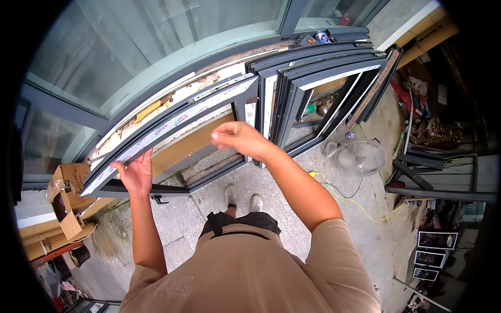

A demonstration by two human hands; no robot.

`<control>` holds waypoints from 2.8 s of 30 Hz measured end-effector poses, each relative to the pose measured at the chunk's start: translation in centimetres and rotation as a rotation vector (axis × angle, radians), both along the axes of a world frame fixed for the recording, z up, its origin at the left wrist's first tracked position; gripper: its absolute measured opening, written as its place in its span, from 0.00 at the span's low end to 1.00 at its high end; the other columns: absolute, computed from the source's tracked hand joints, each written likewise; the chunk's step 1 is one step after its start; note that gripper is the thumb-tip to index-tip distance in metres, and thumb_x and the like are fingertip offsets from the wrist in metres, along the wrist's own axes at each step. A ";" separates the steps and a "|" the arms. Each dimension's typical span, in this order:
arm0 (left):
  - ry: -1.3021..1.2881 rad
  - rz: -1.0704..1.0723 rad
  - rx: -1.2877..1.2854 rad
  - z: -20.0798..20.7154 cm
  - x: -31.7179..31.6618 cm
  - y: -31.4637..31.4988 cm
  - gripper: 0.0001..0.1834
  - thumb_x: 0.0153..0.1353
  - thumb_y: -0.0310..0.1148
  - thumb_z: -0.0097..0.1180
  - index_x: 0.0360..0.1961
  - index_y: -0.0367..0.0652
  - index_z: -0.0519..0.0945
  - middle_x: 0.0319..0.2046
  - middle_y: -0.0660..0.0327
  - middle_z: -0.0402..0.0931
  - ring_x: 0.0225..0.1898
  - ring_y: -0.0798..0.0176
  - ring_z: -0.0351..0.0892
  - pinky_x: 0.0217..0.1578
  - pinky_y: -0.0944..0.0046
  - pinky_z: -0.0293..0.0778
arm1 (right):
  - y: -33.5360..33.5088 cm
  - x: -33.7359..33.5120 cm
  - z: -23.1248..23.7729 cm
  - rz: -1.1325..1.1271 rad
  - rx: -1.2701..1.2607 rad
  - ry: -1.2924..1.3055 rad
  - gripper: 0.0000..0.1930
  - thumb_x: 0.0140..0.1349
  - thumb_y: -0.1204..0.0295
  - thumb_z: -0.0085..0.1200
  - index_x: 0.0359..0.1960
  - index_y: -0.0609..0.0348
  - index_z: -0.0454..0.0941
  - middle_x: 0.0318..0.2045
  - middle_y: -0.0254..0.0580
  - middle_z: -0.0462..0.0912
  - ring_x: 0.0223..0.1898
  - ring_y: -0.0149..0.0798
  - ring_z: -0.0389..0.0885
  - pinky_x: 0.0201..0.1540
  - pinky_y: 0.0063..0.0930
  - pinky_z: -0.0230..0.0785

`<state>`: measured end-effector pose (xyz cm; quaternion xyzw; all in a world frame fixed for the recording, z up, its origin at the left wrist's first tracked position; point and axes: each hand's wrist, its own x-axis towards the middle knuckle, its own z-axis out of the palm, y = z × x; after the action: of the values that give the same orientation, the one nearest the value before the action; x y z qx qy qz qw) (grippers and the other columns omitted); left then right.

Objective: The person measures a metal frame with a tape measure, cuts a piece of metal trim using a power miter saw, and then fits the cut trim onto the frame.

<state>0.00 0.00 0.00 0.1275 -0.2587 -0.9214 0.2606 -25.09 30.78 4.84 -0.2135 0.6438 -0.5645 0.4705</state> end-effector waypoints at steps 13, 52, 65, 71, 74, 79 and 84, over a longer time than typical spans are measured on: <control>-0.104 0.026 -0.042 0.0 0.5 -0.1 0.49 0.67 0.73 0.53 0.72 0.40 0.70 0.69 0.49 0.75 0.68 0.42 0.77 0.61 0.51 0.82 | 8.8 -16.5 5.9 -0.719 0.393 1.262 0.27 0.65 0.53 0.67 0.61 0.56 0.84 0.58 0.58 0.84 0.63 0.57 0.80 0.68 0.45 0.70; -0.791 -0.947 -0.281 -12.8 -7.4 24.2 0.21 0.82 0.45 0.51 0.65 0.42 0.75 0.56 0.54 0.84 0.52 0.58 0.86 0.55 0.58 0.82 | 40.7 5.4 -0.7 -1.576 -0.117 0.060 0.31 0.79 0.50 0.55 0.73 0.59 0.69 0.62 0.40 0.79 0.59 0.34 0.77 0.63 0.29 0.70; -0.894 -1.255 -0.388 -15.8 -13.9 29.2 0.23 0.80 0.46 0.53 0.66 0.43 0.75 0.58 0.56 0.84 0.53 0.60 0.87 0.55 0.59 0.82 | 45.9 5.2 2.4 -1.689 0.161 -0.081 0.36 0.75 0.43 0.56 0.71 0.60 0.75 0.64 0.41 0.80 0.62 0.37 0.76 0.65 0.32 0.67; -0.835 -1.345 -0.411 -16.9 -20.6 29.7 0.21 0.81 0.46 0.52 0.65 0.44 0.77 0.58 0.57 0.84 0.54 0.62 0.85 0.57 0.59 0.80 | 45.9 5.4 1.3 -1.765 0.198 -0.071 0.45 0.71 0.45 0.63 0.80 0.62 0.62 0.55 0.39 0.86 0.40 0.28 0.83 0.34 0.24 0.75; -0.739 -1.402 -0.399 -15.9 -25.8 32.0 0.21 0.82 0.46 0.50 0.65 0.44 0.77 0.58 0.57 0.83 0.55 0.62 0.84 0.58 0.59 0.79 | 43.7 4.1 2.6 -1.770 0.183 -0.082 0.36 0.72 0.47 0.63 0.75 0.51 0.73 0.44 0.32 0.87 0.27 0.24 0.78 0.22 0.24 0.70; -0.453 -1.470 -0.439 -9.8 -37.3 43.3 0.22 0.82 0.46 0.49 0.66 0.42 0.75 0.58 0.56 0.83 0.55 0.61 0.84 0.59 0.58 0.79 | 42.6 4.0 3.9 -1.642 0.196 -0.068 0.32 0.79 0.57 0.56 0.78 0.57 0.67 0.56 0.31 0.84 0.52 0.24 0.79 0.57 0.22 0.71; -0.175 -1.617 -0.395 -4.2 -42.9 54.0 0.23 0.83 0.47 0.47 0.67 0.42 0.75 0.59 0.55 0.81 0.57 0.59 0.83 0.60 0.57 0.79 | 41.3 7.4 2.9 -1.597 0.195 0.042 0.35 0.78 0.60 0.56 0.81 0.60 0.61 0.65 0.36 0.79 0.63 0.29 0.74 0.70 0.28 0.64</control>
<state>-42.87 54.03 -4.21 -0.0743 -0.4463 -0.7488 -0.4844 -17.72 72.13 7.72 0.3428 0.6570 -0.6677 -0.0708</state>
